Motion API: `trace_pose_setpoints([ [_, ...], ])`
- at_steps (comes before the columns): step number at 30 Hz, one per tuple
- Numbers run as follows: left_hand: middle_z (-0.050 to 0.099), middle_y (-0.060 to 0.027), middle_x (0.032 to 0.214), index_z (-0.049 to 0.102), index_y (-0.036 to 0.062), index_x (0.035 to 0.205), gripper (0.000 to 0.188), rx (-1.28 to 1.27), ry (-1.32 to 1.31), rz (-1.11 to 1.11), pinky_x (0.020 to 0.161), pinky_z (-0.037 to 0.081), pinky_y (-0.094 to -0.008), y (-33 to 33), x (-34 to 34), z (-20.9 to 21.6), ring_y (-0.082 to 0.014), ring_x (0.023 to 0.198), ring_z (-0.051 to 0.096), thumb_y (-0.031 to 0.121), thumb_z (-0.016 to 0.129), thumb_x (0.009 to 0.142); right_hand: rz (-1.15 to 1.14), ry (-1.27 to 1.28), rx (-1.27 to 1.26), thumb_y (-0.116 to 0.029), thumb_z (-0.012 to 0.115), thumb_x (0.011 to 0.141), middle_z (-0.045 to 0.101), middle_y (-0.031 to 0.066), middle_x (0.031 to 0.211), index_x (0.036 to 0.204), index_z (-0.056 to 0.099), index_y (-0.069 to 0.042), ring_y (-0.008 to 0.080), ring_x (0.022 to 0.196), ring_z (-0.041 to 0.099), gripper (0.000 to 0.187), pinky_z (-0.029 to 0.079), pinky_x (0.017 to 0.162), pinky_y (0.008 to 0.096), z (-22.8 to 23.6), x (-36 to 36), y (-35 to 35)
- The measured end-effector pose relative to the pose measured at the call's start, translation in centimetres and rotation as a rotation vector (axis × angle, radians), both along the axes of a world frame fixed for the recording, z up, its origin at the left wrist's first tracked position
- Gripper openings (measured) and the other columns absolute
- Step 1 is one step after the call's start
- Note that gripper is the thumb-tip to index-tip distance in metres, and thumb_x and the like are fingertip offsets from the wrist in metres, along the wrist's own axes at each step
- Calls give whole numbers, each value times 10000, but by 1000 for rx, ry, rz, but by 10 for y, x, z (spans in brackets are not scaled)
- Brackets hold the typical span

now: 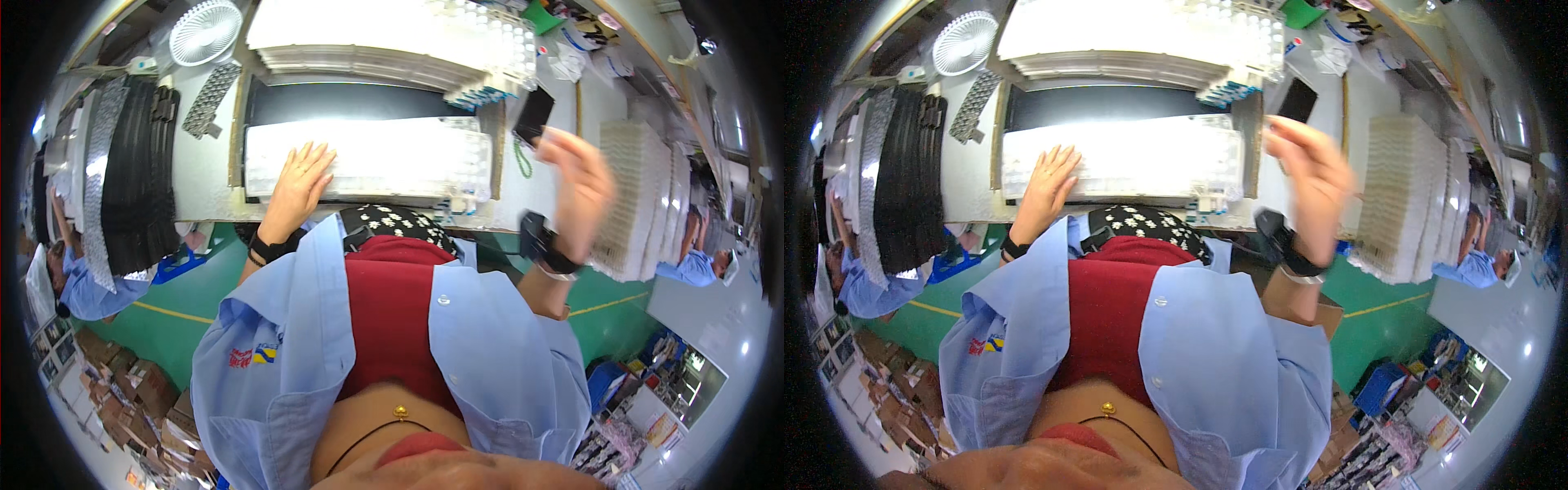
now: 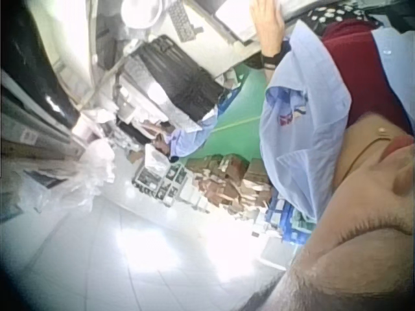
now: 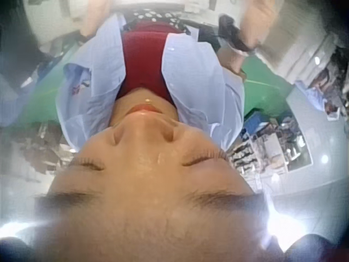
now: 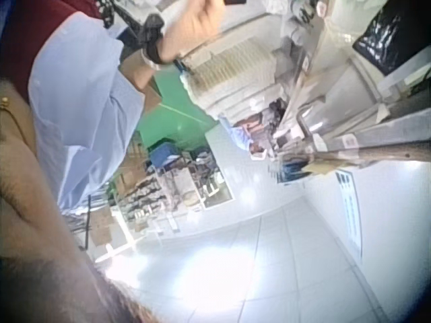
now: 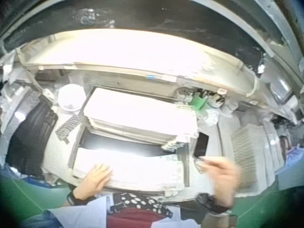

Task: Inspecting and sorting clear plastic light fixtures or components on an assembly line.

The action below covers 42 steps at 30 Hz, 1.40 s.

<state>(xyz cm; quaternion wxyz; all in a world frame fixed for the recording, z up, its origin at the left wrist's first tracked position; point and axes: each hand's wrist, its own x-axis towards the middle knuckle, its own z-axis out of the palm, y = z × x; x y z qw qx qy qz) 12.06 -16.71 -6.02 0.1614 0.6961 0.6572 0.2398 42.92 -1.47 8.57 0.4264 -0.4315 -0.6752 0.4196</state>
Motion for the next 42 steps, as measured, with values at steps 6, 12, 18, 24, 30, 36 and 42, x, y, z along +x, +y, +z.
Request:
trace_pose_setpoints([
  [6,401,-222,1300,414,5,1263,524,23,332,339,1017,231,-489,-5,-24,-20,-366,1235,340,272,557,836,5,-498,-292,-144,620,798,610,108,789,1064,577,16,141,655,567,314,461,622,267,-140,33,-4],
  [12,468,-247,1215,425,-42,1232,531,-164,48,742,956,339,-388,-10,-56,-12,-374,1133,440,284,561,835,37,-681,35,-160,635,777,620,148,845,1087,565,18,199,680,603,365,476,620,302,-138,37,-4],
  [18,619,-175,956,568,-33,1062,317,88,58,680,783,443,-330,-16,-57,-2,-273,877,587,216,546,866,31,-310,-421,-107,624,781,647,102,796,1123,545,0,117,621,574,366,472,573,253,-110,39,-4],
  [24,624,-15,805,602,-25,1007,215,160,-496,809,618,395,-164,-9,-92,23,-33,707,519,140,563,875,177,-32,-624,-81,614,807,653,52,785,1219,466,20,44,624,550,449,455,554,185,-84,27,8],
  [30,630,-9,826,593,-34,1056,253,249,-524,845,586,377,-152,-3,-115,48,-18,688,508,137,570,871,203,52,-543,-78,591,823,665,82,869,1206,488,16,74,705,607,407,466,571,185,-56,8,22],
  [36,629,2,825,596,-24,1060,245,298,-615,849,552,346,-134,6,-118,60,-2,663,490,125,574,867,154,28,-453,-78,609,812,650,39,823,1174,519,25,35,662,552,387,446,556,174,-47,1,34],
  [42,601,43,796,605,20,1080,260,229,-747,791,508,324,-137,7,-113,70,3,589,433,156,586,859,114,42,-417,-74,609,814,644,52,850,1144,538,33,45,663,549,354,451,558,183,-48,11,45],
])
